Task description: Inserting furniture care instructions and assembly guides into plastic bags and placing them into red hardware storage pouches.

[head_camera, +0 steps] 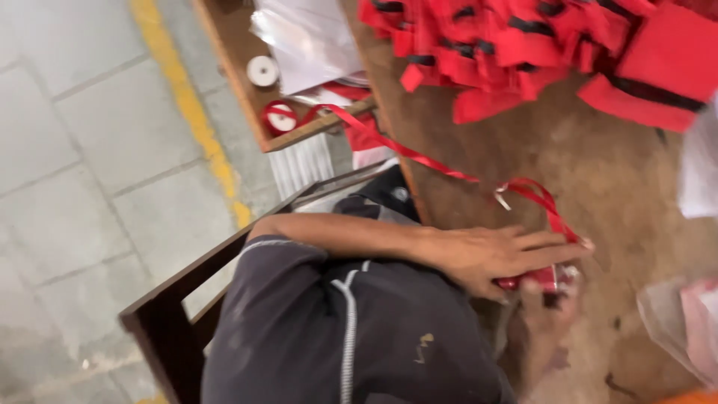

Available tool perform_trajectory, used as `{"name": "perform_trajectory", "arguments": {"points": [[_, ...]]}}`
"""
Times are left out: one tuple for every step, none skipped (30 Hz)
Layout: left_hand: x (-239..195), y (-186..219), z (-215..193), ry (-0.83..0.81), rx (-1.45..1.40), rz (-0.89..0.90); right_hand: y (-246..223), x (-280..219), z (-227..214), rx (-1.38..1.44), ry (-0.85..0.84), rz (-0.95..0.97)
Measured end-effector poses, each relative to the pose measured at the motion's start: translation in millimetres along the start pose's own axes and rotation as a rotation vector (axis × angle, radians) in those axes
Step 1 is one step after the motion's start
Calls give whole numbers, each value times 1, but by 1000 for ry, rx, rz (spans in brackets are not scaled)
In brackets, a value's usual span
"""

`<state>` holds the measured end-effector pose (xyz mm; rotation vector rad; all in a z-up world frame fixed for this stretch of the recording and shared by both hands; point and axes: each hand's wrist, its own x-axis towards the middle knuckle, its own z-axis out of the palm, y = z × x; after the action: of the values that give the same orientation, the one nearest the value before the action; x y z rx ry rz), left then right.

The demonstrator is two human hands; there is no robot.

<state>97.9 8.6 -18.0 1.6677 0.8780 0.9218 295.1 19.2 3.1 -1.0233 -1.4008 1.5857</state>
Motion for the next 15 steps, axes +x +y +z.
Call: {"name": "perform_trajectory", "arguments": {"points": [[-1,-2,2,-21,-9,24,-4,5,6,-15,28,-11],[-2,-4,3,76,-18,106,-8,10,11,-32,41,-10],[-2,-6,6,178,-33,187,-12,15,15,-51,51,-5],[-5,-4,0,163,-49,209,-10,14,8,-70,74,-12],[-8,-4,-6,259,-35,220,-8,12,1,-73,76,-5],[-10,-5,-13,355,-23,232,-6,11,-7,-75,77,2],[-11,2,-22,336,-38,249,-6,8,-15,-88,103,-5],[-14,8,-32,393,-214,114,-6,5,-22,-72,137,-17],[-19,14,-44,445,-382,-33,-5,3,-27,-51,164,-27],[-19,3,-42,427,-391,-24,-22,1,-24,-59,184,-33],[-22,-9,-40,524,-427,-62,-36,1,-20,-104,291,-30],[-26,-20,-39,621,-462,-102,-51,0,-14,-148,398,-26],[-24,-26,-33,624,-461,-106,-54,1,-16,-147,395,-23],[-24,-33,-28,687,-439,-171,-56,0,-16,-168,454,-170],[-26,-40,-25,761,-411,-239,-58,3,-16,-181,496,-319]]}}
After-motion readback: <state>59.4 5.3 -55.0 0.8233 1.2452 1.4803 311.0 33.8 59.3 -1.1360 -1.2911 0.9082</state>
